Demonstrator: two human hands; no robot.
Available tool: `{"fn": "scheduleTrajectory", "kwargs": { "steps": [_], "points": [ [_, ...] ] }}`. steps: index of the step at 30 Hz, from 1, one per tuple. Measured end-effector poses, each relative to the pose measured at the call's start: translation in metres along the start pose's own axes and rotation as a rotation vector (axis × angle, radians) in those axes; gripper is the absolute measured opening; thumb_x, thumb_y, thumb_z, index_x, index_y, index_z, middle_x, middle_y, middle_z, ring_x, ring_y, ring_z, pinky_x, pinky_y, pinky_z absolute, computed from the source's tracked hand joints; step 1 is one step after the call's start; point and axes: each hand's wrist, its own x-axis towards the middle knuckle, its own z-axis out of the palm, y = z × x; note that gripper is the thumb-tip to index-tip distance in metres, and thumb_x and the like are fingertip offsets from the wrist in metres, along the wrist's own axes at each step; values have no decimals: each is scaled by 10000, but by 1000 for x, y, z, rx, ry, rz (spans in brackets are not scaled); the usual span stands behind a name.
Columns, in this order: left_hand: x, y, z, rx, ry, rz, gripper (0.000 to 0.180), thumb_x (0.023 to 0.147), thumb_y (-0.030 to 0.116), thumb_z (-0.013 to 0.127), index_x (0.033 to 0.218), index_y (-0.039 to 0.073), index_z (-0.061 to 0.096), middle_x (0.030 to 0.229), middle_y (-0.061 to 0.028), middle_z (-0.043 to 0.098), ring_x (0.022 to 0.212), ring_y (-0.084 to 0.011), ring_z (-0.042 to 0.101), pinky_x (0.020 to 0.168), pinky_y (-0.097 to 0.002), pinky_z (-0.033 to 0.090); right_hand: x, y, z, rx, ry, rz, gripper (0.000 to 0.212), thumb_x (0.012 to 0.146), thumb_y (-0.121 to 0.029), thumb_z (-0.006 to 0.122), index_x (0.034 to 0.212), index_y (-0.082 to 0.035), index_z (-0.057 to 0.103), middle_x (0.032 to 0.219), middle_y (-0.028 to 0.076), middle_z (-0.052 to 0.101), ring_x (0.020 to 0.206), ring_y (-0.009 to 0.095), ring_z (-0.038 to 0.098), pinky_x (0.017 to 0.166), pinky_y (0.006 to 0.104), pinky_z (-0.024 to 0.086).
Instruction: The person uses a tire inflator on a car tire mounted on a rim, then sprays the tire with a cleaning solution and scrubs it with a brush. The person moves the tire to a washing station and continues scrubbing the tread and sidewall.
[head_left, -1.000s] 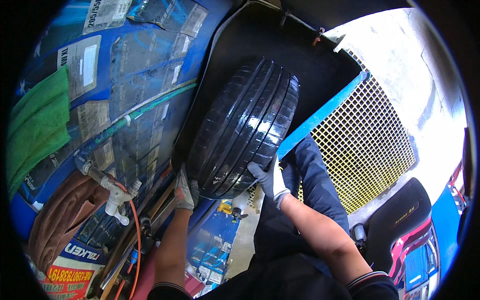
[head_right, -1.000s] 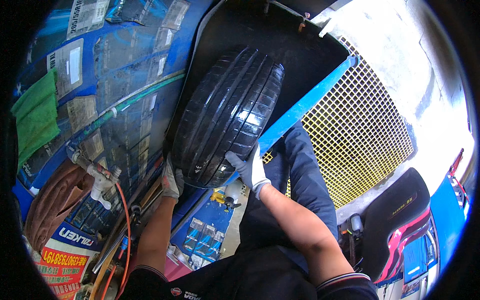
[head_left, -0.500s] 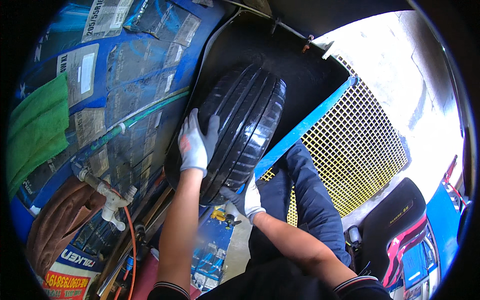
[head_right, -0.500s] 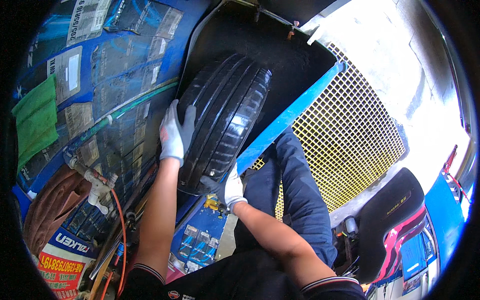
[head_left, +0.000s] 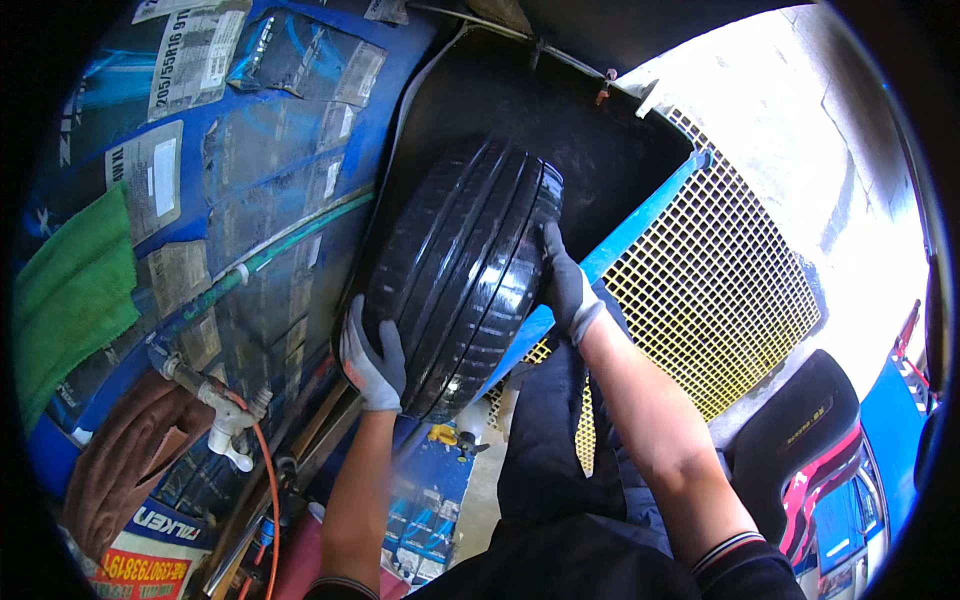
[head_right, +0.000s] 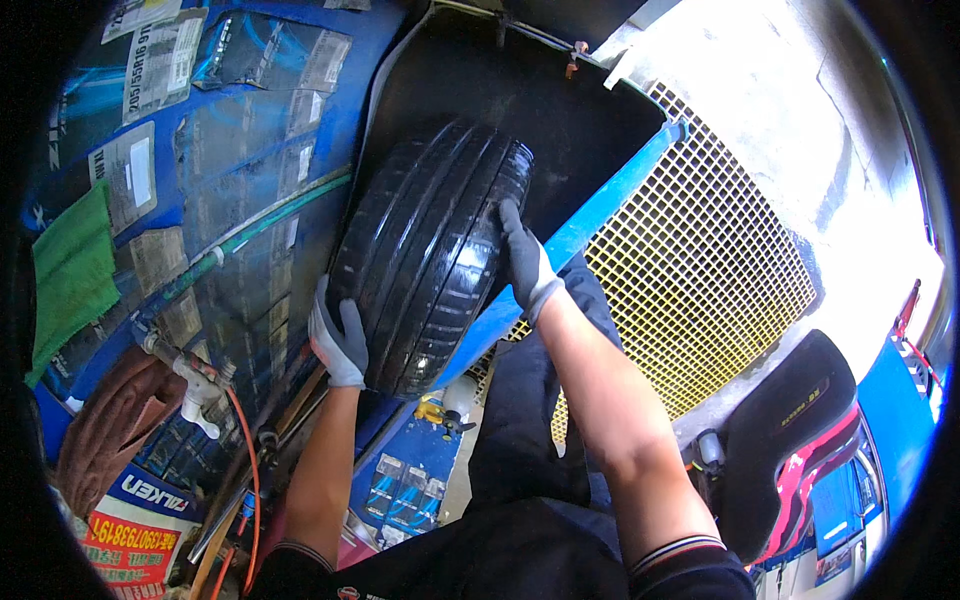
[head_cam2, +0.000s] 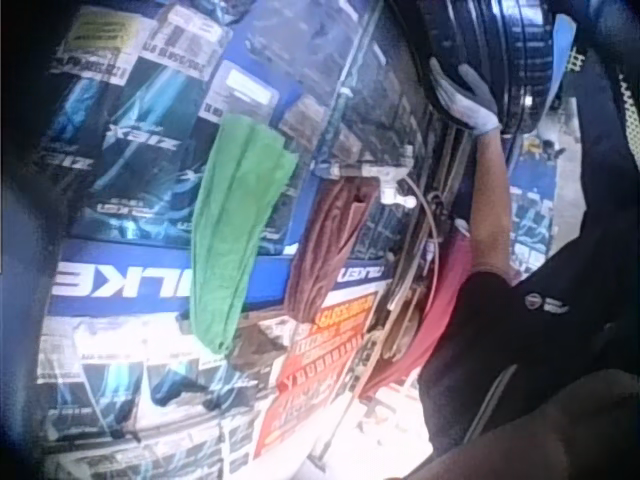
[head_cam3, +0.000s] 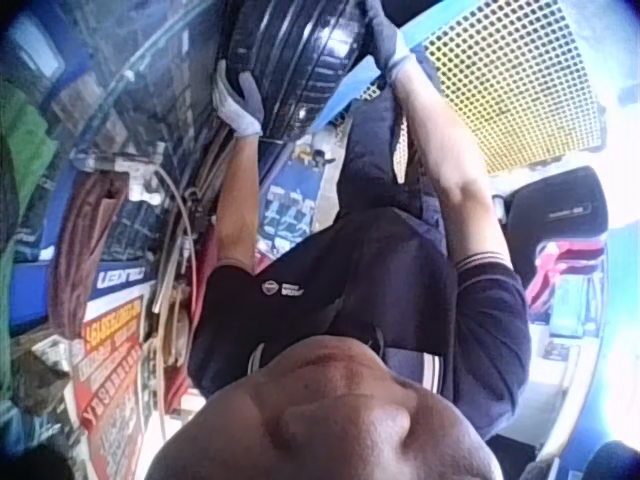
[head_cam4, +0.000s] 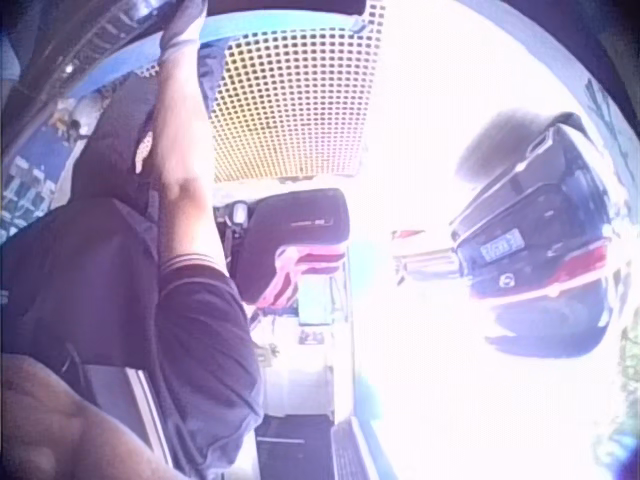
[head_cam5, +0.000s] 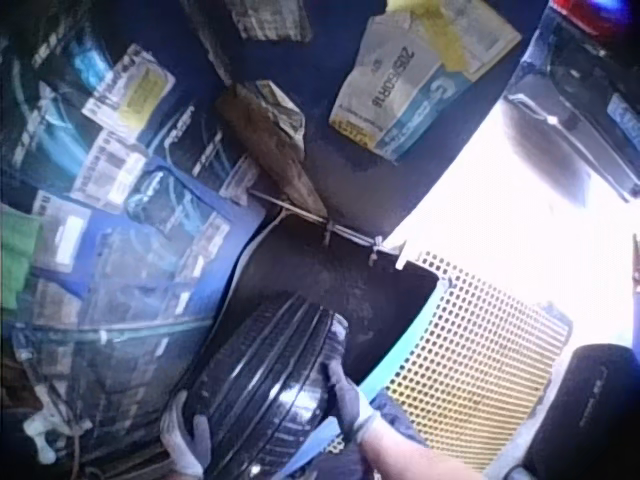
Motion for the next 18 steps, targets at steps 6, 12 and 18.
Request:
{"fn": "scheduleTrajectory", "kwargs": {
  "steps": [6,12,18],
  "points": [
    [-49,-51,-4,-44,-11,-14,617,1099,365,537,1541,-65,553,1510,-316,611,1386,-535,574,1204,-570,418,2,35,3,-33,94,-139,653,1015,-484,802,1437,-10,646,1271,93,758,1117,185,717,1026,353,563],
    [-98,-104,-12,33,-125,-87,738,1131,517,418,1614,-38,482,1598,-307,541,1474,-510,511,1257,-554,371,-45,71,19,-260,126,-262,666,1032,-404,801,1527,-38,545,1405,67,681,1270,176,642,1129,351,503],
    [-141,-150,-25,105,-358,-212,778,1129,567,399,1653,-5,452,1646,-270,515,1516,-476,484,1283,-527,354,-71,108,23,-317,34,-313,811,972,-224,881,1609,-81,400,1449,80,630,1312,189,611,1134,392,516]
  ]
}}
